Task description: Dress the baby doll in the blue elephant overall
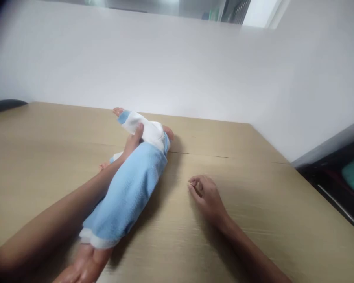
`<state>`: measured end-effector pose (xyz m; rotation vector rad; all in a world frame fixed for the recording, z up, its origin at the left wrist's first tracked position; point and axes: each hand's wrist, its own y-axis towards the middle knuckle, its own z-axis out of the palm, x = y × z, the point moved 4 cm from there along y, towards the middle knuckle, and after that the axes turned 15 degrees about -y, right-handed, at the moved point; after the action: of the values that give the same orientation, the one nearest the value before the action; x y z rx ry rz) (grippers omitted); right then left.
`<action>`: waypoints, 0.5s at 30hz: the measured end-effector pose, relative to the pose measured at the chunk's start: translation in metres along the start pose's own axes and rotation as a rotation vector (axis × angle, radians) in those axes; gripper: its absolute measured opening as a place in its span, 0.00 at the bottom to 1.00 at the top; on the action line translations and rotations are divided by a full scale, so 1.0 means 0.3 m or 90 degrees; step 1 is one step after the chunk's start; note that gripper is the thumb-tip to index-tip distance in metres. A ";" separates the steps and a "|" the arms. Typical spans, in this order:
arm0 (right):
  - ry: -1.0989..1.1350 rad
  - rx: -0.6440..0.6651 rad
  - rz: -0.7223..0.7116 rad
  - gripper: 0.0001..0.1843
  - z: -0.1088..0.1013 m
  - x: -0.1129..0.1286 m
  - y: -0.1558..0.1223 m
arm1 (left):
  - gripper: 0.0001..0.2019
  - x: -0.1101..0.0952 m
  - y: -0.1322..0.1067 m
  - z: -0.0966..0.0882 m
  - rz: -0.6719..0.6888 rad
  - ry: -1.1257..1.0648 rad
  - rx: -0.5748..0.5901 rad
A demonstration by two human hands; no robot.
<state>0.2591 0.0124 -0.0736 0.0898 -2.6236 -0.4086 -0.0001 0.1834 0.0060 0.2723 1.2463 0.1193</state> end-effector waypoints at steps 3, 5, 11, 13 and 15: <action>0.036 -0.007 0.024 0.11 0.003 -0.003 0.001 | 0.37 0.002 -0.021 0.048 0.020 0.013 0.038; 0.107 -0.005 0.059 0.14 0.003 -0.007 0.002 | 0.33 0.006 -0.037 0.093 0.048 0.029 0.081; 0.526 0.081 0.188 0.30 0.005 -0.012 0.043 | 0.19 0.018 -0.095 0.242 0.246 0.235 0.324; 0.719 0.151 0.242 0.35 -0.002 -0.006 0.057 | 0.23 0.019 -0.135 0.278 0.293 0.343 0.448; 0.853 0.215 0.301 0.40 -0.022 -0.004 0.063 | 0.29 0.009 -0.172 0.286 0.321 0.439 0.530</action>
<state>0.2632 0.0287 -0.0630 -0.1166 -1.2854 0.2342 0.0789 0.1225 0.0146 1.3580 1.8435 0.1254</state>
